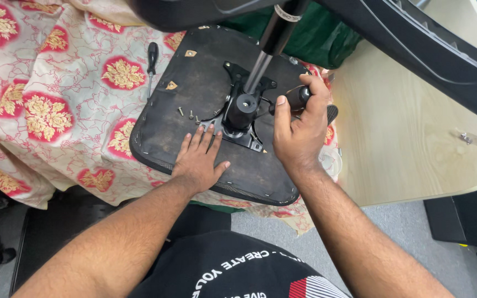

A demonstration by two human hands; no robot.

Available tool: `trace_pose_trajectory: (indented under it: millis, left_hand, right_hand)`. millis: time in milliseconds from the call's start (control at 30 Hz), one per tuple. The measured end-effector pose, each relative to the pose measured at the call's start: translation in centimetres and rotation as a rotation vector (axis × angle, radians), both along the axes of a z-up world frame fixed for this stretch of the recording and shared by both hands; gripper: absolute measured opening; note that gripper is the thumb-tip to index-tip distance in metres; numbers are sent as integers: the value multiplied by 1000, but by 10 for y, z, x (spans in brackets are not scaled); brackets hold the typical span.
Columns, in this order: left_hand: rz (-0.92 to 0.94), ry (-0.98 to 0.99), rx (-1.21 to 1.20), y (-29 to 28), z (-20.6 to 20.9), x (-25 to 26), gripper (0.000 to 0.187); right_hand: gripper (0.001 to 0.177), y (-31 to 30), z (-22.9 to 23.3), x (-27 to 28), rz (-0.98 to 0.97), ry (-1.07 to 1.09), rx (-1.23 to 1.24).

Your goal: The person uses a screwdriver to tighten screws into the underside of an office chair seat, securing the seat to the chair base. The person works methodically, moving from one screw to the next.

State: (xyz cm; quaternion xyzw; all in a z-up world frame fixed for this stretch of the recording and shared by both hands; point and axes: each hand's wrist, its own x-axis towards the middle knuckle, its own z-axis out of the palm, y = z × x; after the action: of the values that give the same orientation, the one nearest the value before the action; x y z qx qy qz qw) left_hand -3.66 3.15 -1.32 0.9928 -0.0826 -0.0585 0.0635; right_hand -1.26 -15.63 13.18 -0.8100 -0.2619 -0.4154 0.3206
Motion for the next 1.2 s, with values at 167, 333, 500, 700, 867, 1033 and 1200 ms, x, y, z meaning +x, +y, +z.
trace_pose_trajectory:
  millis: [167, 333, 500, 700, 867, 1033, 1200]
  left_hand:
    - [-14, -42, -28, 18, -3, -8, 84]
    - [-37, -20, -35, 38, 2, -4, 88]
    - [-111, 29, -14, 64, 7, -1, 88]
    - [-313, 70, -59, 102, 10, 6, 88]
    - [-483, 106, -35, 121, 6, 16, 87]
    - [-541, 114, -35, 131, 4, 19, 84]
    - [-550, 0, -81, 135, -5, 15, 84]
  right_hand:
    - [42, 23, 19, -2, 117, 49, 77]
    - [43, 53, 22, 4, 180, 113, 124]
    - [47, 85, 11, 1, 147, 162, 122]
    - [44, 127, -1, 0, 62, 285, 168]
    - [43, 156, -10, 2, 135, 346, 228]
    - [43, 174, -16, 7, 47, 272, 145]
    - [43, 178, -17, 29, 105, 307, 194]
